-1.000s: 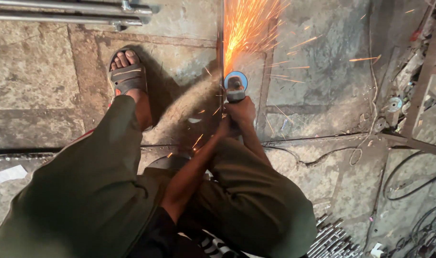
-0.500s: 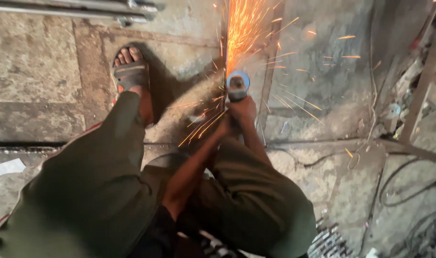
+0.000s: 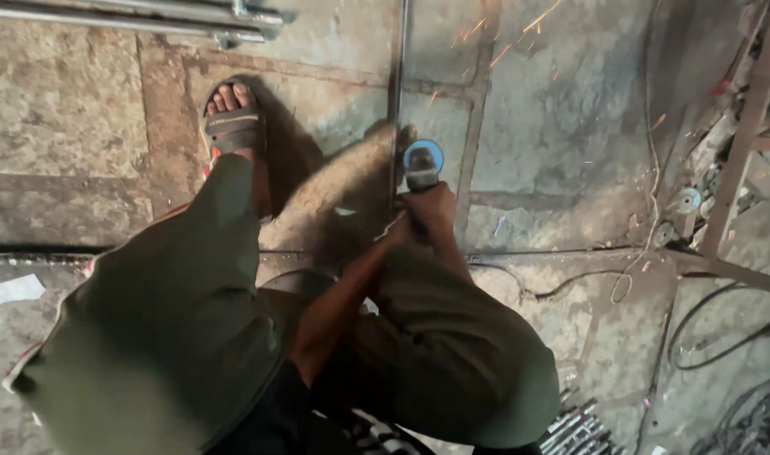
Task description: The person kneels on the workshop floor holding a metal rod steady with one foot while using an angle grinder to grind and cut the rod, producing sparks. They reposition the rod and continue grinding along its length, briefly pausing to adjust the workpiece before resuming.
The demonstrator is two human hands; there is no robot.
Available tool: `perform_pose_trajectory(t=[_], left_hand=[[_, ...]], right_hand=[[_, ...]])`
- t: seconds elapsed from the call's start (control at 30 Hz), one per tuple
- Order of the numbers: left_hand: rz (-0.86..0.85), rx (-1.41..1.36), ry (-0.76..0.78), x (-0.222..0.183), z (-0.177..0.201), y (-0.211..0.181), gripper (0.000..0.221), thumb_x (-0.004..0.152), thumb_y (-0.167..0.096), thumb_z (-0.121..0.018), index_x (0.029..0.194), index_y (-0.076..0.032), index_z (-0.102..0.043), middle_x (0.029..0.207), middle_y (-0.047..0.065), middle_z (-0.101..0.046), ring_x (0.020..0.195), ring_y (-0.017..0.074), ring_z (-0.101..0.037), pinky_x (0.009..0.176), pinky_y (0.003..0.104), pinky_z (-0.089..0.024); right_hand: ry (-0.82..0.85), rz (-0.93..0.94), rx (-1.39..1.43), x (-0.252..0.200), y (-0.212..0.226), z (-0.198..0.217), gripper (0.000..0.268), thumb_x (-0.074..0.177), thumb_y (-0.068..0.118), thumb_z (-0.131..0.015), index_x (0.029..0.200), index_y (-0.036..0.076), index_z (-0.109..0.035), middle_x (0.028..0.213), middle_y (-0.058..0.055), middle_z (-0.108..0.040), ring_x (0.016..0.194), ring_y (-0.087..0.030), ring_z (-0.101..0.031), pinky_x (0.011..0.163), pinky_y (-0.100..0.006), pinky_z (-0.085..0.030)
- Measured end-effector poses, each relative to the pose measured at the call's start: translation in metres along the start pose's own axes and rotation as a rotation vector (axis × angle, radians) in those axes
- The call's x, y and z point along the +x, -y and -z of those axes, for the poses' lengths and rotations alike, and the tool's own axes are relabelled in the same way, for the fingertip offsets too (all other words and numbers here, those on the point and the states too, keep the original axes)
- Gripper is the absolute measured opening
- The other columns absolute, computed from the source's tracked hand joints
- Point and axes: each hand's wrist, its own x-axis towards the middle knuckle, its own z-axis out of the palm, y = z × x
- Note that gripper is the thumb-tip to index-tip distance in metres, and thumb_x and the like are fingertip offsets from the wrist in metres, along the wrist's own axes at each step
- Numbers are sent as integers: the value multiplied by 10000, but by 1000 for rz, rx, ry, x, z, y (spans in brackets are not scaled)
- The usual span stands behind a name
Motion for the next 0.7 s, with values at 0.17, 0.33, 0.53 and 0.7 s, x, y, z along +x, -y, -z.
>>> perform_pose_trajectory(t=[0.17,0.33,0.53,0.7], left_hand=[[-45,-192,-16,-17,-10,5,597,705,-337,-822,1212,-62,-665,1188,150,-732,1080,237,-695,944,404,-551],[-88,-350,-34,-19,-14,9,701,618,-298,-874,1226,-30,-651,1195,183,-724,1092,260,-685,950,429,-542],[186,-315,64,-26,-7,-4,627,681,-342,-858,1196,-12,-719,1097,177,-782,985,248,-751,870,405,-599],[117,-574,-30,-32,11,-33,762,600,-295,-902,1247,-24,-603,1080,127,-723,950,201,-687,791,389,-583]], right_hand=[[-76,-90,-60,6,-16,-4,794,517,550,-924,1051,-1,-721,1032,-218,-754,971,-369,-749,823,-487,-601],[-79,-47,-137,14,-20,-11,840,569,577,-889,1157,20,-665,1093,-224,-732,1010,-387,-724,840,-508,-584],[-49,11,-120,24,-9,-13,733,620,498,-867,1144,23,-673,1100,-227,-743,1031,-388,-727,874,-495,-587],[-15,-24,-106,11,10,1,798,535,469,-915,1124,-1,-653,1082,-221,-741,1012,-378,-733,867,-473,-592]])
